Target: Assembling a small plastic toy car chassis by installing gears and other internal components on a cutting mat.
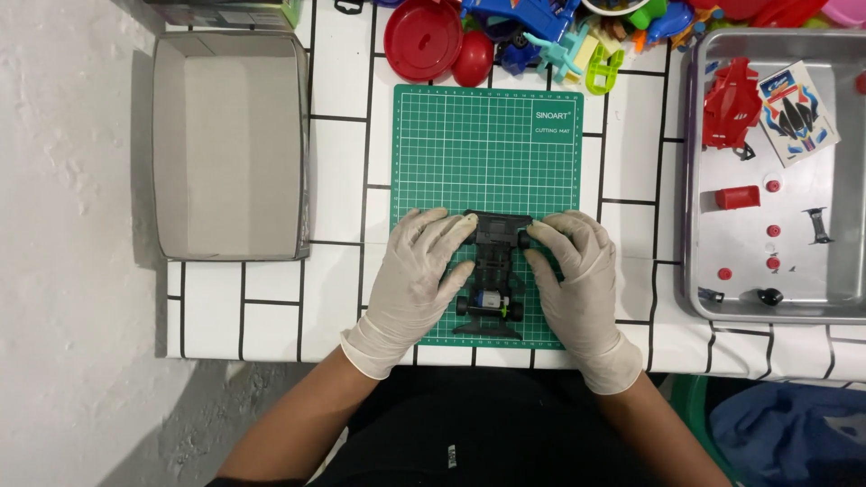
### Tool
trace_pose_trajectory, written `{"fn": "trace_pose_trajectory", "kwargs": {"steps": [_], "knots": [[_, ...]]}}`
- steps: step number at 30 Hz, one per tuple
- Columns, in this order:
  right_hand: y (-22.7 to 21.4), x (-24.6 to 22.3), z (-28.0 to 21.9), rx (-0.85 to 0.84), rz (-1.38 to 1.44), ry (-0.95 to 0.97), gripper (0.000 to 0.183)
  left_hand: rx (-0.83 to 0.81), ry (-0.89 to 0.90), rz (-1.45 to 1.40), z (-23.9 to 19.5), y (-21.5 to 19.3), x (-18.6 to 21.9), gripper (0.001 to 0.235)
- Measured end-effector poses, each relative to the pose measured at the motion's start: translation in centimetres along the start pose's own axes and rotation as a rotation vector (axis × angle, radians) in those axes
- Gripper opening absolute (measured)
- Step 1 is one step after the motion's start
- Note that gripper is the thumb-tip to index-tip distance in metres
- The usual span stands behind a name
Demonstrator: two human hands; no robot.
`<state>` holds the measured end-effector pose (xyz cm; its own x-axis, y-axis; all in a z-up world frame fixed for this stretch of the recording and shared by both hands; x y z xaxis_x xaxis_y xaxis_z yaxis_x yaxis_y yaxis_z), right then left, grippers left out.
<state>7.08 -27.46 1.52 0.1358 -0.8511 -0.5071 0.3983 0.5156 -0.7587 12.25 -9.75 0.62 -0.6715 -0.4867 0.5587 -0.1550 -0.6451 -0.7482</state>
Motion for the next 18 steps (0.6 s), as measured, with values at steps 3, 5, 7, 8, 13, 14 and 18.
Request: {"fn": "trace_pose_trajectory", "kwargs": {"steps": [3,5,7,8,13,14,18], "knots": [[0.37,0.47,-0.39,-0.009,-0.028,0.009,0.035,0.005,-0.004,-0.010,0.15,-0.19,0.08,0.050],[0.48,0.57,-0.43,-0.009,-0.028,0.004,0.035,0.003,-0.007,-0.012,0.25,-0.27,0.13,0.050],[0.51,0.60,-0.41,-0.007,-0.028,-0.004,0.035,0.003,-0.009,-0.012,0.31,-0.25,0.12,0.050],[0.52,0.59,-0.41,-0.012,-0.029,0.000,0.037,0.001,-0.007,-0.006,0.29,-0.21,0.14,0.050],[0.53,0.75,-0.57,-0.010,-0.044,-0.005,0.039,-0.005,-0.005,0.002,0.31,-0.20,0.22,0.049],[0.48,0.53,-0.39,-0.022,-0.042,-0.009,0.036,-0.013,-0.005,0.000,0.35,-0.19,0.21,0.051],[0.42,0.18,-0.18,-0.036,-0.055,-0.036,0.033,-0.016,-0.003,0.002,0.44,-0.23,0.29,0.053]]}}
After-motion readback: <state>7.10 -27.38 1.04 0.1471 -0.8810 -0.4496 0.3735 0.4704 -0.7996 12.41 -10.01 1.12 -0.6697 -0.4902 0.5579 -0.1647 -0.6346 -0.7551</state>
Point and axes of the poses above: each hand's wrist, its own z-axis towards the middle knuckle, its own y-axis out of the palm, x = y × z, the point moved 9 cm from there along z, towards the middle knuckle, and after that the axes turned 2 degrees about -z, right-handed, at the moved point
